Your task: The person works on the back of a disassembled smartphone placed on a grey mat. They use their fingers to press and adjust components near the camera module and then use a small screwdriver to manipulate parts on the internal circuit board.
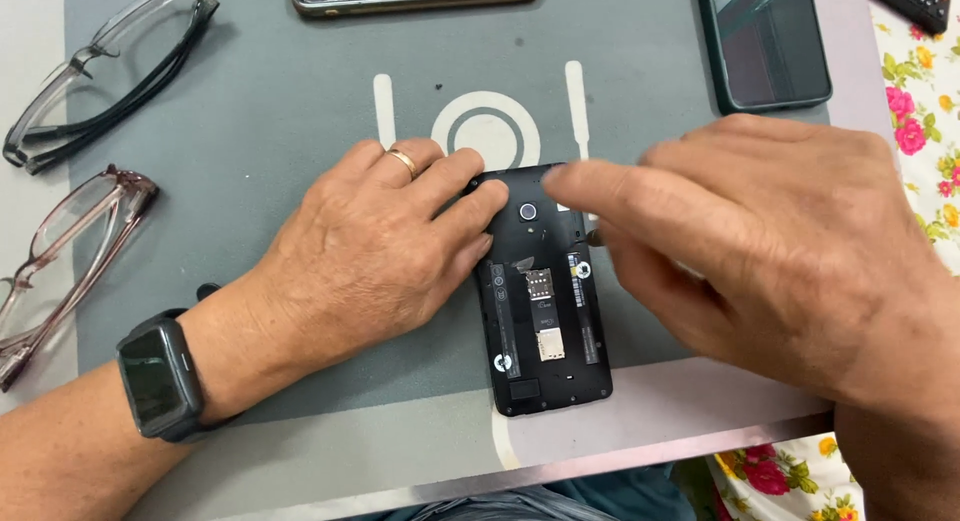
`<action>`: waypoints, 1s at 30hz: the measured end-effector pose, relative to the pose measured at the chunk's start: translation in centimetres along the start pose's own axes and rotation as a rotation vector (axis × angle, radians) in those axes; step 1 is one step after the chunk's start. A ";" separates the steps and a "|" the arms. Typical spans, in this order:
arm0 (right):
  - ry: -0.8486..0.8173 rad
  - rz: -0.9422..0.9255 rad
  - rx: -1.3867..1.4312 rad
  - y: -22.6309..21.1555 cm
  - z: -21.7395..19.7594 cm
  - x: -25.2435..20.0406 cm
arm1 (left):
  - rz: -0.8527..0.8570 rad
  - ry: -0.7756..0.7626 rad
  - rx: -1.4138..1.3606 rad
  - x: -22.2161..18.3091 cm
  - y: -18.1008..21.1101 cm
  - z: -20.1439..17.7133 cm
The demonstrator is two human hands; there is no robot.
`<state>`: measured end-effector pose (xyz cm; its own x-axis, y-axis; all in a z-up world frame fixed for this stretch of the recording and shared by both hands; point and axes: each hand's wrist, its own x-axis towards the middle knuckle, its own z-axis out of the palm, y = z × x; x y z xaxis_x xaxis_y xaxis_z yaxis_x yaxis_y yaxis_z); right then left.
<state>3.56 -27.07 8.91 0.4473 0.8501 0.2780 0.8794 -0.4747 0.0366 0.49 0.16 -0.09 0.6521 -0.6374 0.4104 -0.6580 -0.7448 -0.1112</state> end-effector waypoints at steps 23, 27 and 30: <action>-0.072 -0.062 0.421 0.2 -0.9 0.3 | -0.003 0.026 0.005 0.1 0.2 -0.2; 0.021 -0.040 0.336 0.0 -0.4 0.3 | 0.001 0.019 0.018 0.1 0.7 -0.2; 0.035 -0.039 0.262 0.7 0.0 0.1 | -0.014 0.028 -0.045 0.4 1.4 -1.1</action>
<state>4.24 -27.32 8.95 0.4101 0.8562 0.3142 0.9102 -0.3624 -0.2005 -0.55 -0.90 0.96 0.6512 -0.6205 0.4369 -0.6654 -0.7437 -0.0646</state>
